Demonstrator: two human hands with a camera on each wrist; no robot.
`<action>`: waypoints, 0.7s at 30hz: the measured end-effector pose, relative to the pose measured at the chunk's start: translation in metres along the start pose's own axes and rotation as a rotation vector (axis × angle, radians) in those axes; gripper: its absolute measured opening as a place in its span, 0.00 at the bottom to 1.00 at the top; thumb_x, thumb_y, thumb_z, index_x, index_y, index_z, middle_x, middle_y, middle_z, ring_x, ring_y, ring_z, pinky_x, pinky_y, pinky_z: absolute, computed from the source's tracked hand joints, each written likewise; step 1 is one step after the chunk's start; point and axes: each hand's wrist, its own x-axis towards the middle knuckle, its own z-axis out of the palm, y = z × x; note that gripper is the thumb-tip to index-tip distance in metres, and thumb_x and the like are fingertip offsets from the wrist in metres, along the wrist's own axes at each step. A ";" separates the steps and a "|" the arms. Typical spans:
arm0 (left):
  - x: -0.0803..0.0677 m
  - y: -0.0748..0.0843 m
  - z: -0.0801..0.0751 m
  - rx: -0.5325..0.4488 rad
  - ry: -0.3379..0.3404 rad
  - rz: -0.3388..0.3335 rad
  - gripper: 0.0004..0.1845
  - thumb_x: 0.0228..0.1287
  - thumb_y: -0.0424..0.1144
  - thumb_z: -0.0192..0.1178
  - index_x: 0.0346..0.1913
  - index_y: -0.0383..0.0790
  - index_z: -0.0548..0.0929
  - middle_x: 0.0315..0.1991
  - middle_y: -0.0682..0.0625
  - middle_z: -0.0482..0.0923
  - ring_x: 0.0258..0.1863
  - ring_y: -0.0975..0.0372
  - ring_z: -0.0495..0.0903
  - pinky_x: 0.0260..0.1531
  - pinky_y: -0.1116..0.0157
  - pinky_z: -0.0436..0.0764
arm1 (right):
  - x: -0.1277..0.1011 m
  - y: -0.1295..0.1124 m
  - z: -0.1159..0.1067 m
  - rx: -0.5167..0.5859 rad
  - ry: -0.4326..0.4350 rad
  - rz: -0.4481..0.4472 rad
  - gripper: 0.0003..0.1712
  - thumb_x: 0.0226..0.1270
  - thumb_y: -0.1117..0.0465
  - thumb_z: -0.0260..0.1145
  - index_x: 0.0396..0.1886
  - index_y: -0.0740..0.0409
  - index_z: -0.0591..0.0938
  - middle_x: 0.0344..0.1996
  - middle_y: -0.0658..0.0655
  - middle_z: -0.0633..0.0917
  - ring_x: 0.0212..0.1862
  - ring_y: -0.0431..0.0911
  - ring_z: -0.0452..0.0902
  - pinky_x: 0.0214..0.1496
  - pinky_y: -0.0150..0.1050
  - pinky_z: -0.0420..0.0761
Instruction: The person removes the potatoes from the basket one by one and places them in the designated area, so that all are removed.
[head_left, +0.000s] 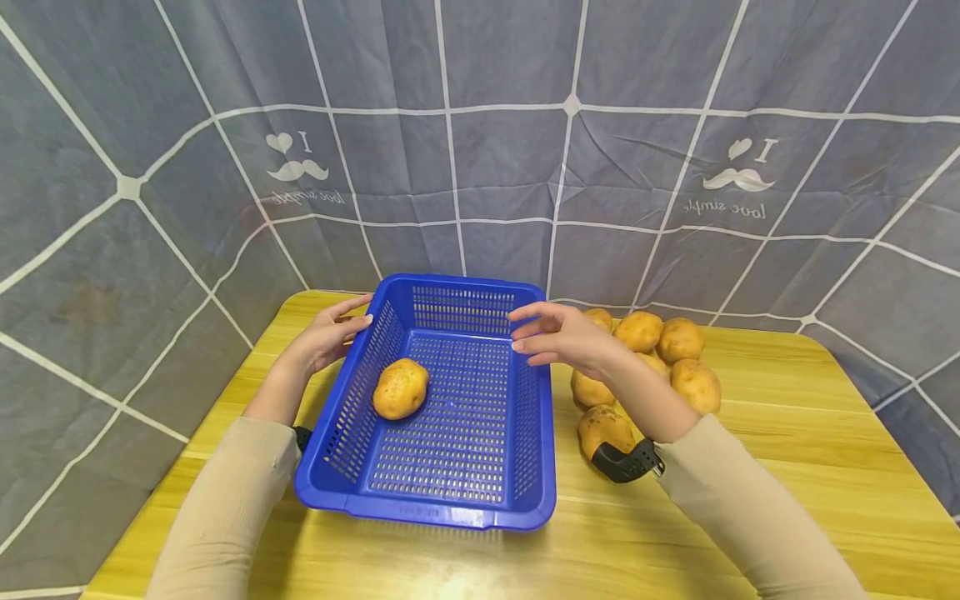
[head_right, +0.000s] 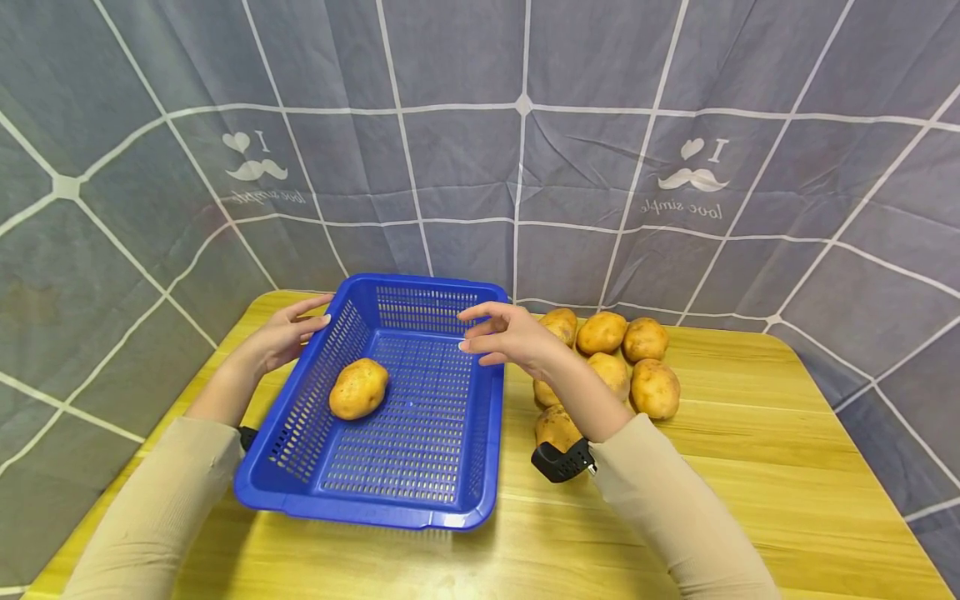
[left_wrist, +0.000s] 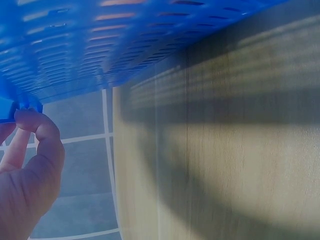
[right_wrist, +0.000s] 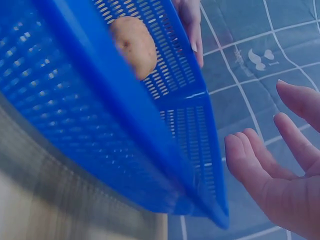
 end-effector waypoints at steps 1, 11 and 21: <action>0.000 0.000 0.000 0.002 -0.001 0.000 0.33 0.69 0.35 0.52 0.73 0.42 0.52 0.45 0.51 0.72 0.39 0.65 0.78 0.40 0.68 0.80 | 0.003 -0.001 0.002 0.002 -0.005 -0.002 0.29 0.58 0.71 0.65 0.60 0.65 0.70 0.48 0.66 0.77 0.44 0.50 0.79 0.49 0.50 0.78; -0.001 0.001 0.001 0.015 -0.003 0.001 0.33 0.69 0.36 0.52 0.73 0.42 0.52 0.47 0.50 0.71 0.41 0.65 0.78 0.41 0.68 0.79 | 0.027 -0.007 0.018 0.024 -0.045 0.012 0.27 0.59 0.71 0.64 0.60 0.64 0.71 0.45 0.62 0.78 0.49 0.53 0.77 0.50 0.51 0.77; 0.000 0.000 -0.001 0.014 -0.002 0.003 0.33 0.69 0.36 0.52 0.73 0.43 0.52 0.49 0.48 0.70 0.41 0.66 0.78 0.42 0.67 0.79 | 0.051 -0.005 0.044 0.060 -0.064 0.024 0.27 0.57 0.73 0.64 0.58 0.64 0.73 0.40 0.60 0.80 0.51 0.57 0.77 0.47 0.50 0.79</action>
